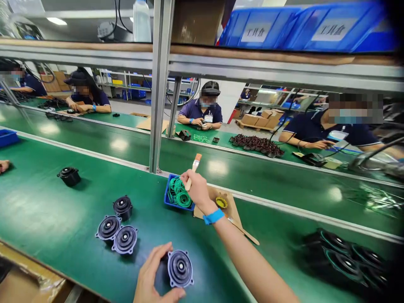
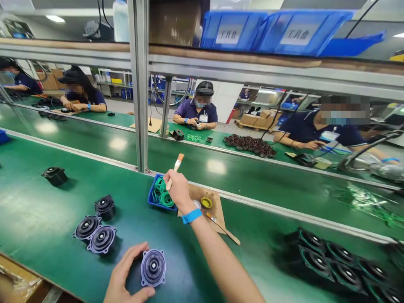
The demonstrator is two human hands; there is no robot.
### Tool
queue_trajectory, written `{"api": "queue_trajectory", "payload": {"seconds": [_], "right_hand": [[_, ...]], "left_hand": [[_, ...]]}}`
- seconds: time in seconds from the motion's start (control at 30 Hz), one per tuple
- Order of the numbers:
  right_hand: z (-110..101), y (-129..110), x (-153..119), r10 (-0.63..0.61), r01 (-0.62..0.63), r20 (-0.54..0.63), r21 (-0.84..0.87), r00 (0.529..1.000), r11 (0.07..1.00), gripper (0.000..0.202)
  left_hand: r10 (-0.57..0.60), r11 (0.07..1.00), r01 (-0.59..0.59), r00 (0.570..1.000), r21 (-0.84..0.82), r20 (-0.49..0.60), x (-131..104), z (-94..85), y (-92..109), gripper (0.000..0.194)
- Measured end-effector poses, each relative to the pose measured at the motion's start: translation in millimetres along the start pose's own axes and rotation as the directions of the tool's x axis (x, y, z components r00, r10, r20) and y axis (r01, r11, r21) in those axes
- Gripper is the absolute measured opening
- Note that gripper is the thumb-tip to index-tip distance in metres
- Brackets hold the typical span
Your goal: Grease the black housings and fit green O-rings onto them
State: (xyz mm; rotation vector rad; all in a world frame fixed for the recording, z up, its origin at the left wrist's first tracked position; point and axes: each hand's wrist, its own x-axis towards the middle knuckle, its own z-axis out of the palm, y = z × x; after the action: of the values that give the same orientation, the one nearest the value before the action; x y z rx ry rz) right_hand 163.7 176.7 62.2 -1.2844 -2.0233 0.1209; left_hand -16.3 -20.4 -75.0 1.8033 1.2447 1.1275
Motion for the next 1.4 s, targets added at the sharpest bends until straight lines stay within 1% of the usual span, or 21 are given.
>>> {"api": "queue_trajectory", "payload": {"seconds": [0.07, 0.1, 0.13, 0.17, 0.2, 0.27, 0.3, 0.4, 0.47, 0.5, 0.57, 0.6, 0.67, 0.77, 0.87, 0.93, 1.07, 1.2, 1.27, 1.33, 1.4], "right_hand": [[-19.6, -11.4, -23.6, 0.045, -0.044, -0.01, 0.088, 0.999, 0.995, 0.028], [-28.6, -19.0, -39.0, 0.055, -0.057, 0.014, 0.141, 0.998, 0.988, 0.03], [-36.2, -27.1, -55.7, 0.062, -0.072, 0.055, 0.211, 0.997, 0.975, 0.032], [-41.9, -35.1, -72.8, 0.071, -0.116, 0.139, 0.348, 0.988, 0.93, 0.033], [-45.4, -42.3, -89.0, 0.09, -0.175, 0.211, 0.43, 0.973, 0.886, 0.033], [-46.1, -52.4, -115.6, 0.116, -0.275, 0.322, 0.508, 0.94, 0.816, 0.032], [-44.0, -54.9, -125.1, 0.129, -0.305, 0.351, 0.51, 0.927, 0.804, 0.031], [-35.9, -53.1, -139.9, 0.129, -0.315, 0.385, 0.471, 0.914, 0.824, 0.029], [-34.6, -48.4, -143.8, 0.113, -0.262, 0.342, 0.429, 0.933, 0.864, 0.027], [-35.7, -46.2, -145.4, 0.085, -0.209, 0.299, 0.414, 0.951, 0.886, 0.026], [-40.5, -43.5, -148.9, -0.037, -0.045, 0.198, 0.396, 0.98, 0.917, 0.024], [-43.4, -43.0, -150.7, -0.127, 0.057, 0.159, 0.384, 0.979, 0.921, 0.025], [-48.2, -43.3, -154.3, -0.289, 0.234, 0.124, 0.334, 0.949, 0.913, 0.029], [-50.7, -43.9, -158.1, -0.402, 0.372, 0.121, 0.214, 0.908, 0.903, 0.035], [-49.5, -41.7, -160.5, -0.451, 0.432, 0.131, 0.147, 0.883, 0.89, 0.037], [-48.4, -38.9, -162.9, -0.46, 0.443, 0.131, 0.139, 0.878, 0.886, 0.036], [-45.8, -34.8, -172.9, -0.445, 0.428, 0.073, 0.168, 0.893, 0.888, 0.026], [-44.9, -35.3, -184.3, -0.445, 0.439, 0.014, 0.145, 0.895, 0.887, 0.022], [-46.1, -35.7, -184.7, -0.482, 0.478, 0.018, 0.105, 0.876, 0.872, 0.02], [-47.7, -34.9, -179.7, -0.52, 0.514, 0.058, 0.088, 0.852, 0.853, 0.02], [-48.7, -32.8, -170.6, -0.537, 0.526, 0.092, 0.12, 0.839, 0.842, 0.026]], "left_hand": [[0.018, 0.999, -0.02, 0.999, -0.042, -0.048, -1.5, 0.1, 2.9, 0.076], [0.018, 0.998, -0.022, 0.997, -0.055, -0.076, -2.0, 0.1, 5.2, 0.075], [0.014, 0.998, -0.02, 0.996, -0.062, -0.092, -2.3, -0.2, 7.9, 0.073], [0.006, 0.998, -0.012, 0.996, -0.061, -0.092, -2.4, -0.7, 11.0, 0.072], [-0.004, 0.998, 0.0, 0.997, -0.055, -0.082, -2.2, -1.7, 14.5, 0.071], [-0.014, 0.999, 0.012, 0.998, -0.031, -0.06, -0.8, -4.6, 22.3, 0.067], [-0.002, 1.0, 0.001, 0.998, -0.014, -0.062, 0.4, -6.6, 26.4, 0.064], [0.105, 0.993, -0.1, 0.992, 0.061, -0.076, 5.4, -13.6, 37.8, 0.054], [0.193, 0.974, -0.185, 0.979, 0.13, -0.059, 8.8, -18.4, 43.0, 0.049], [0.233, 0.961, -0.224, 0.972, 0.165, -0.04, 10.3, -20.7, 44.5, 0.047], [0.296, 0.929, -0.289, 0.955, 0.23, 0.005, 12.6, -24.8, 45.7, 0.045], [0.321, 0.913, -0.317, 0.947, 0.258, 0.027, 13.6, -26.5, 45.7, 0.044], [0.356, 0.884, -0.357, 0.933, 0.303, 0.062, 15.4, -29.5, 45.4, 0.043], [0.394, 0.836, -0.404, 0.913, 0.371, 0.107, 19.0, -33.7, 46.9, 0.044], [0.432, 0.781, -0.453, 0.889, 0.43, 0.153, 23.8, -38.0, 50.6, 0.05], [0.457, 0.756, -0.476, 0.875, 0.449, 0.159, 26.2, -40.1, 52.6, 0.051], [0.514, 0.74, -0.495, 0.853, 0.455, 0.092, 25.1, -38.8, 51.4, 0.042], [0.561, 0.74, -0.528, 0.826, 0.416, 0.051, 18.6, -30.6, 45.7, 0.029], [0.56, 0.753, -0.529, 0.828, 0.392, 0.041, 16.0, -26.5, 44.2, 0.025], [0.531, 0.782, -0.506, 0.847, 0.363, 0.038, 14.8, -24.5, 44.8, 0.024], [0.491, 0.81, -0.477, 0.87, 0.343, 0.049, 15.3, -24.7, 47.3, 0.023]]}}
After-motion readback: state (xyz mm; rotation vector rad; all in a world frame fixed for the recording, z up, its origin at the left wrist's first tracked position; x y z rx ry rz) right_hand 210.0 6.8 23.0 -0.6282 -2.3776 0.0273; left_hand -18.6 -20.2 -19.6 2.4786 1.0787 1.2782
